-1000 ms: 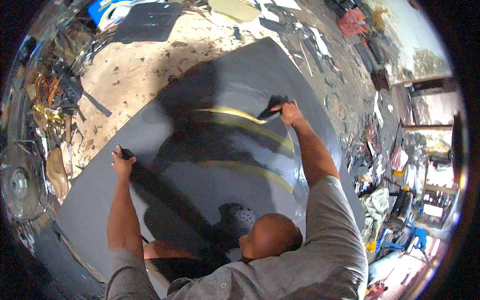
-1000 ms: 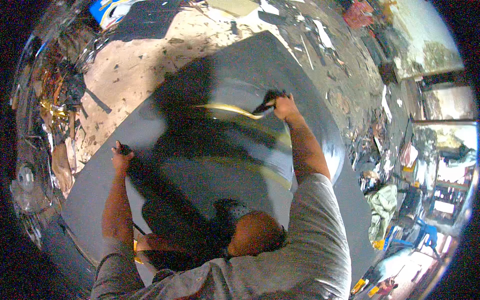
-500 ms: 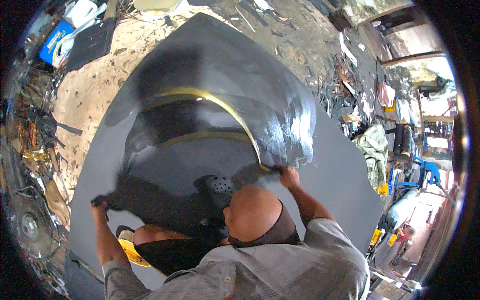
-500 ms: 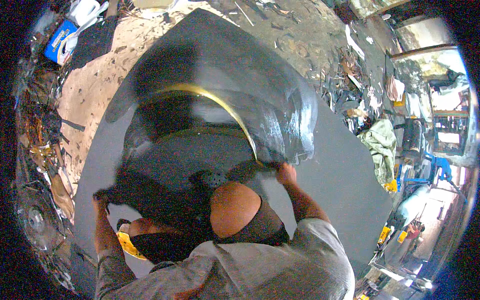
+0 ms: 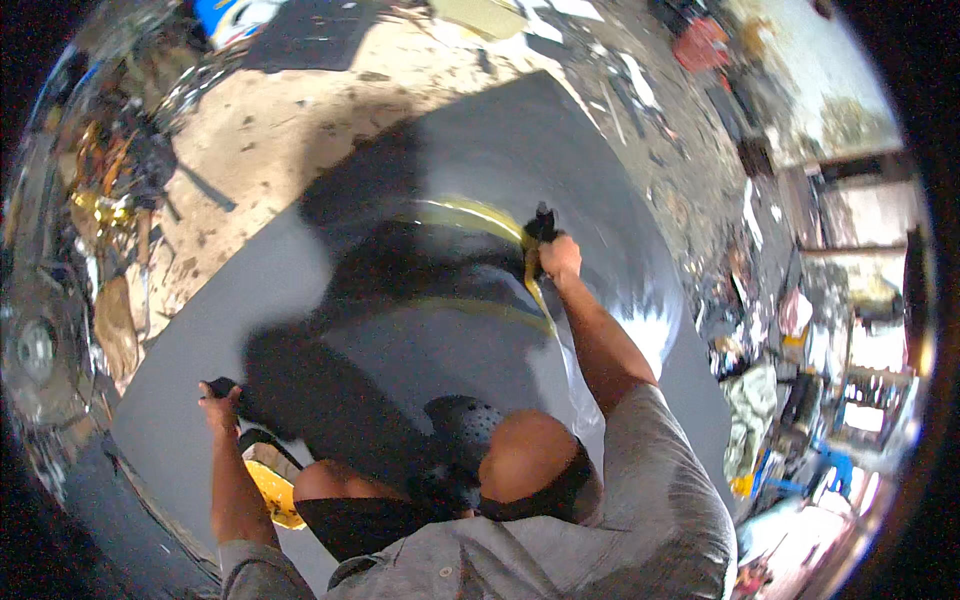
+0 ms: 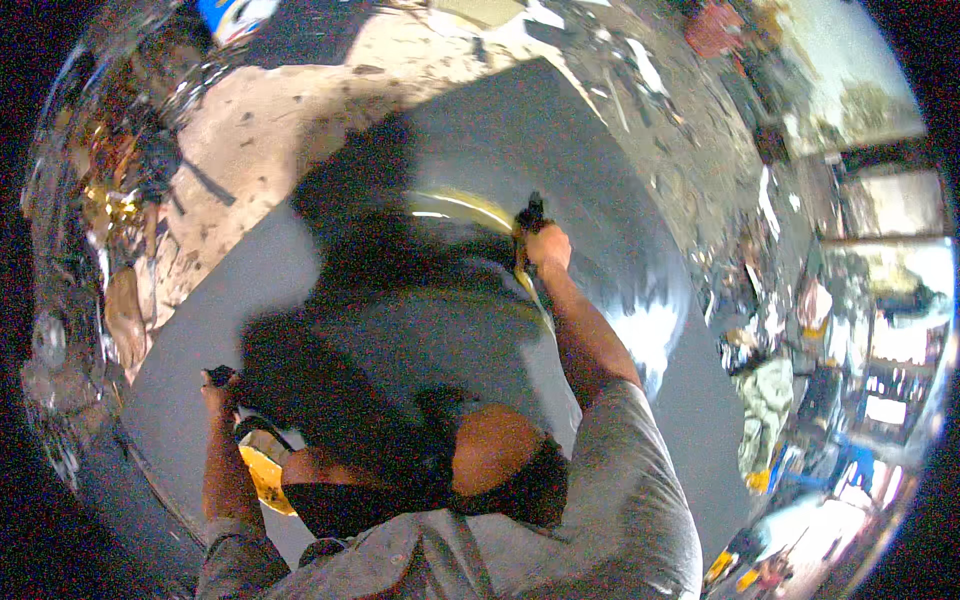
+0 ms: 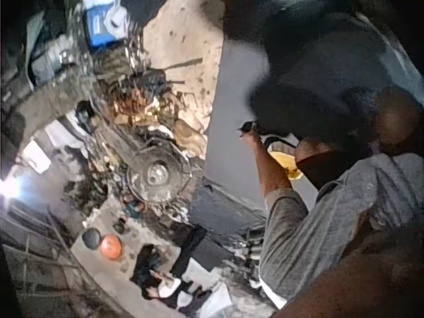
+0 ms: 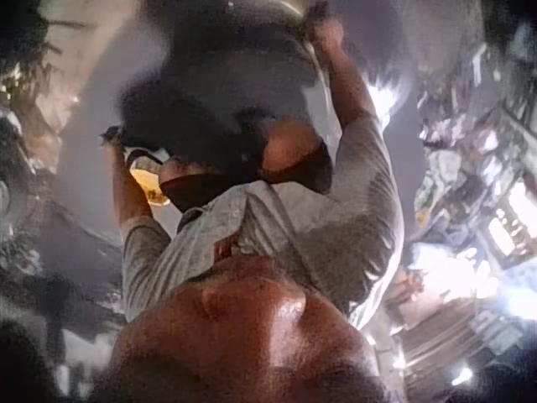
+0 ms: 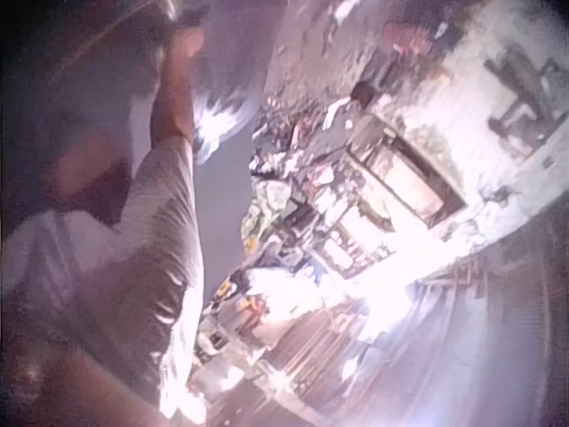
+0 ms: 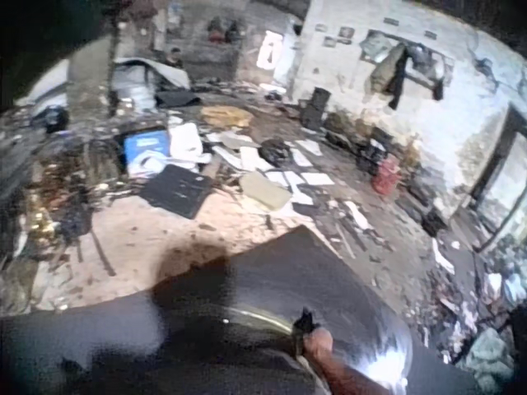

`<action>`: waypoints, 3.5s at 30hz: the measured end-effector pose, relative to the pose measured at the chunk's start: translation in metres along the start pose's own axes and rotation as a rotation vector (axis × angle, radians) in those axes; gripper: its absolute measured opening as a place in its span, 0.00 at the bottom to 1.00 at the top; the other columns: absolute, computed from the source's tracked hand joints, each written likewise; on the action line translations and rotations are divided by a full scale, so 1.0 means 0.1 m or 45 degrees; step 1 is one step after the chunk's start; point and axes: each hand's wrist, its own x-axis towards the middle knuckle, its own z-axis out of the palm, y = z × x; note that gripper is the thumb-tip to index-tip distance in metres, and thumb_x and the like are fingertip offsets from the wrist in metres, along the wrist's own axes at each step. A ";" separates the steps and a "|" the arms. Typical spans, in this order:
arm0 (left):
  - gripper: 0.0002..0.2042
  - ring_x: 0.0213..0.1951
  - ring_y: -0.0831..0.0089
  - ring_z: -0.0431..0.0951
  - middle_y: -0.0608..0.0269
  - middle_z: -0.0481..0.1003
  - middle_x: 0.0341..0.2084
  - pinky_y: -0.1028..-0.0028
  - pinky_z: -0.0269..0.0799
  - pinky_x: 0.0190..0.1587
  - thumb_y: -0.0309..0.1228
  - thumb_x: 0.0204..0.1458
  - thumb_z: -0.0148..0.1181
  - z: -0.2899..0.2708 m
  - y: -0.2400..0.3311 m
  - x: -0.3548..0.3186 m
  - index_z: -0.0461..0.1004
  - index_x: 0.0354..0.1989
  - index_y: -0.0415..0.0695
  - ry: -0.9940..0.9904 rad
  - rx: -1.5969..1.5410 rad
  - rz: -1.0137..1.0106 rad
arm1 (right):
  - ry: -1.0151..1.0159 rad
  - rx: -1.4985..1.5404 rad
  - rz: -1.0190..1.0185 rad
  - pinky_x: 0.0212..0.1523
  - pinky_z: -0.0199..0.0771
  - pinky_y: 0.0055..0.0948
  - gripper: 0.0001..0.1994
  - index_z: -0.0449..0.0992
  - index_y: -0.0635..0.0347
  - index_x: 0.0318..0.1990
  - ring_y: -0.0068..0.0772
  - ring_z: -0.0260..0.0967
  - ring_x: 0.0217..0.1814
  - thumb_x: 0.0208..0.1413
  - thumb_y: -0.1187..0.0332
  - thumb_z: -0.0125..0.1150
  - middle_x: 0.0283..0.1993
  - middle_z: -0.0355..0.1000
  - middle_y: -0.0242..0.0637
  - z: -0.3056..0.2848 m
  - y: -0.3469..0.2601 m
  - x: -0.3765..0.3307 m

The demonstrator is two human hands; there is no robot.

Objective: The person uses a scraper to spread a yellow adhesive from a container onto a large dark sheet laid on the floor. They repeatedly dip the scraper into the container and spread the adhesive in broad strokes across the sheet's surface.

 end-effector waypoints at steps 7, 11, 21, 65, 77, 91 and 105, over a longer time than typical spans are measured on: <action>0.55 0.67 0.27 0.51 0.38 0.43 0.72 0.45 0.62 0.65 0.42 0.41 0.77 0.08 0.08 -0.14 0.43 0.75 0.61 0.062 0.234 -0.221 | -0.203 -0.199 -0.437 0.55 0.74 0.46 0.21 0.80 0.64 0.46 0.56 0.75 0.53 0.54 0.54 0.57 0.48 0.78 0.54 0.57 -2.64 -0.23; 0.55 0.68 0.27 0.50 0.38 0.42 0.73 0.45 0.60 0.67 0.43 0.40 0.77 0.00 0.27 -0.23 0.43 0.75 0.61 0.029 0.224 -0.252 | -0.318 -0.134 -0.787 0.51 0.77 0.48 0.16 0.82 0.61 0.40 0.53 0.77 0.50 0.56 0.58 0.55 0.44 0.79 0.52 1.07 -3.61 -0.94; 0.55 0.67 0.34 0.58 0.34 0.46 0.71 0.49 0.58 0.67 0.46 0.40 0.76 0.00 0.00 -0.10 0.45 0.75 0.57 0.037 0.142 -0.071 | -0.474 -0.896 -1.403 0.74 0.45 0.48 0.19 0.81 0.35 0.52 0.40 0.63 0.68 0.56 0.69 0.54 0.59 0.74 0.34 0.47 -2.22 -0.38; 0.67 0.71 0.32 0.43 0.34 0.43 0.72 0.48 0.48 0.71 0.39 0.29 0.83 -1.03 -1.67 -0.04 0.36 0.76 0.58 -0.059 0.197 0.124 | 0.145 0.069 0.097 0.54 0.75 0.47 0.18 0.80 0.67 0.42 0.57 0.76 0.52 0.49 0.62 0.60 0.47 0.77 0.58 0.74 -0.78 -1.63; 0.69 0.71 0.28 0.33 0.33 0.31 0.73 0.44 0.46 0.71 0.33 0.29 0.83 -1.06 -1.33 -0.30 0.31 0.76 0.61 -0.097 0.168 -0.023 | -0.054 -0.254 -0.277 0.56 0.74 0.45 0.23 0.80 0.62 0.48 0.55 0.74 0.57 0.54 0.52 0.62 0.52 0.76 0.52 1.33 -3.36 -1.54; 0.67 0.71 0.27 0.30 0.33 0.28 0.72 0.43 0.48 0.70 0.32 0.31 0.82 -1.12 -1.23 -0.35 0.32 0.76 0.59 -0.150 0.084 -0.074 | 0.308 -0.260 -0.722 0.42 0.79 0.50 0.13 0.71 0.58 0.50 0.49 0.79 0.40 0.62 0.64 0.50 0.39 0.78 0.48 1.44 -3.89 -2.41; 0.67 0.71 0.26 0.30 0.32 0.31 0.72 0.41 0.48 0.69 0.31 0.29 0.83 -1.05 -1.29 -0.34 0.34 0.76 0.60 -0.076 0.112 -0.042 | 0.060 -0.418 -1.133 0.49 0.78 0.44 0.23 0.76 0.37 0.58 0.46 0.79 0.47 0.53 0.68 0.55 0.46 0.79 0.45 1.76 -4.34 -2.05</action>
